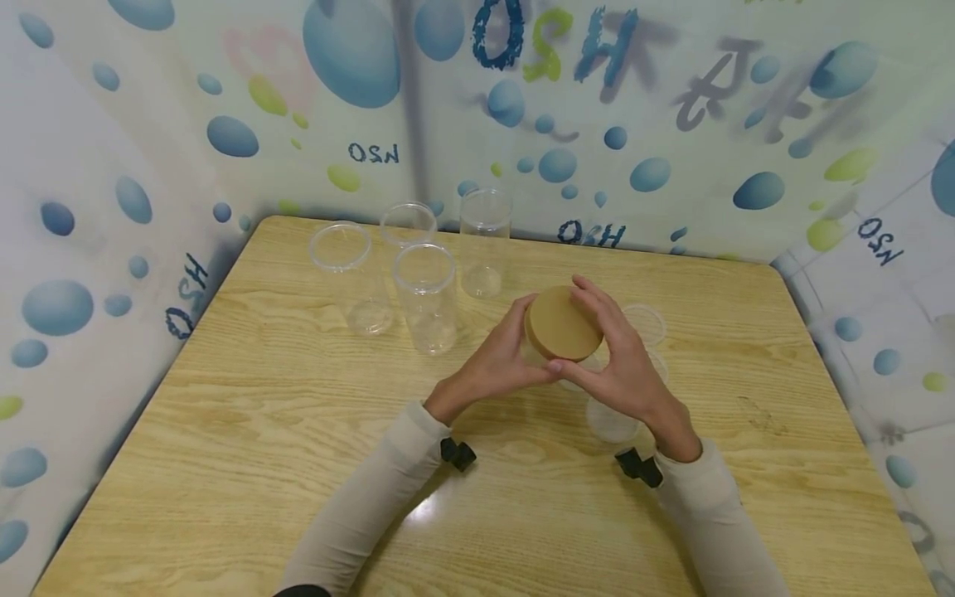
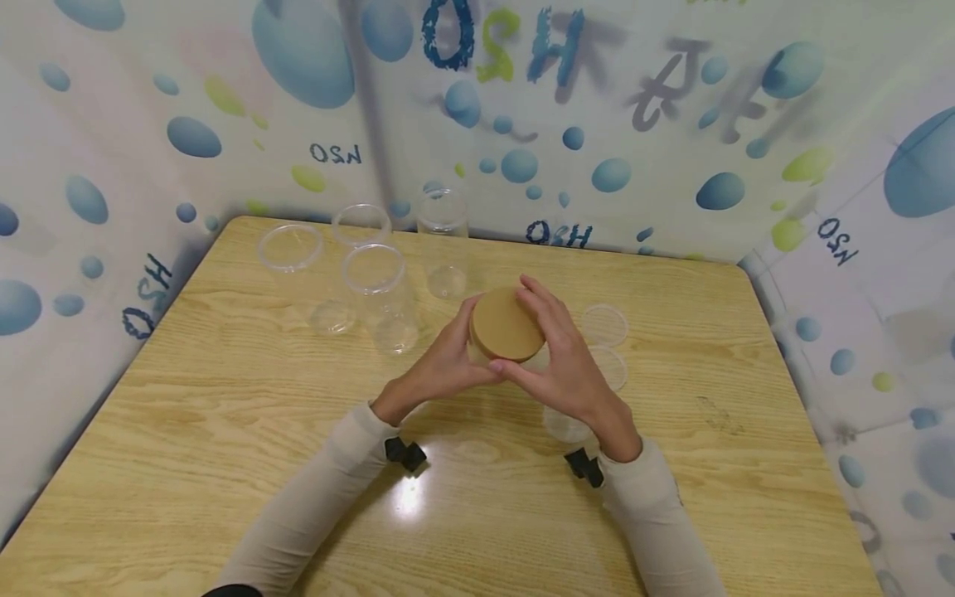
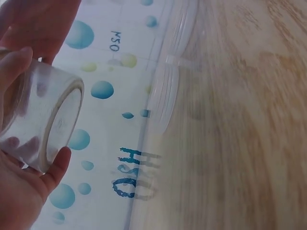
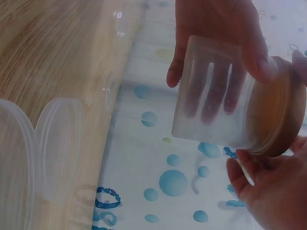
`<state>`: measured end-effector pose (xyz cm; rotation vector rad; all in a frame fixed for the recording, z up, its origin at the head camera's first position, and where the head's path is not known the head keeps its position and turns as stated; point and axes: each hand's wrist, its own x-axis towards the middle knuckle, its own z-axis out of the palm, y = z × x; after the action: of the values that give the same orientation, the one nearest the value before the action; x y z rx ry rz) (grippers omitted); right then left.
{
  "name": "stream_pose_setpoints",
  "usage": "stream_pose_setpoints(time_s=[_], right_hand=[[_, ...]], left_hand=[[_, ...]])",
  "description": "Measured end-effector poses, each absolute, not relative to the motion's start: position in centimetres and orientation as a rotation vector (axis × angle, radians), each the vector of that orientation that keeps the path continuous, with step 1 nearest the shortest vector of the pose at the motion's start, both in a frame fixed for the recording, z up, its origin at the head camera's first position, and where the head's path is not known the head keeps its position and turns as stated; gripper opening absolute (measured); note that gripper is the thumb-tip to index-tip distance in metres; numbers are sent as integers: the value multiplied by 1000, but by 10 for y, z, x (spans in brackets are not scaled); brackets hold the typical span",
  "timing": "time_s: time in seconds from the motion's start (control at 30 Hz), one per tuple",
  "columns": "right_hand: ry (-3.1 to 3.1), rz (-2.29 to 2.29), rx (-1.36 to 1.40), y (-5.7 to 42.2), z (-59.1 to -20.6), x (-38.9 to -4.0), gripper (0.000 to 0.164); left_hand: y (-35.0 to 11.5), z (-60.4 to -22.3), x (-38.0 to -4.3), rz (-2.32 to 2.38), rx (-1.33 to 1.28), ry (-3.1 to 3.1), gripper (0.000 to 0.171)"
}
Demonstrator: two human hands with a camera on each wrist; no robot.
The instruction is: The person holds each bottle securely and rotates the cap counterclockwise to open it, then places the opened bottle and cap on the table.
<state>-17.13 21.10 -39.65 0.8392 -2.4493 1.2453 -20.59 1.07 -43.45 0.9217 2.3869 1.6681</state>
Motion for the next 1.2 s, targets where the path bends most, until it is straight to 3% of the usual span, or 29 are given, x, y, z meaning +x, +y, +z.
stream_pose_setpoints(time_s=[0.33,0.57,1.2], right_hand=[[-2455,1034,635,204,-399,-171,105],[-2439,1025,593,199,-401,-169,85],[-2396,1117,699,202,-399,-170,75]], left_hand=[[16,-439,-203,1679,865,2547,98],[18,-439,-202,1676,867,2538,95],[13,-438,-207,1725,900,2400,97]])
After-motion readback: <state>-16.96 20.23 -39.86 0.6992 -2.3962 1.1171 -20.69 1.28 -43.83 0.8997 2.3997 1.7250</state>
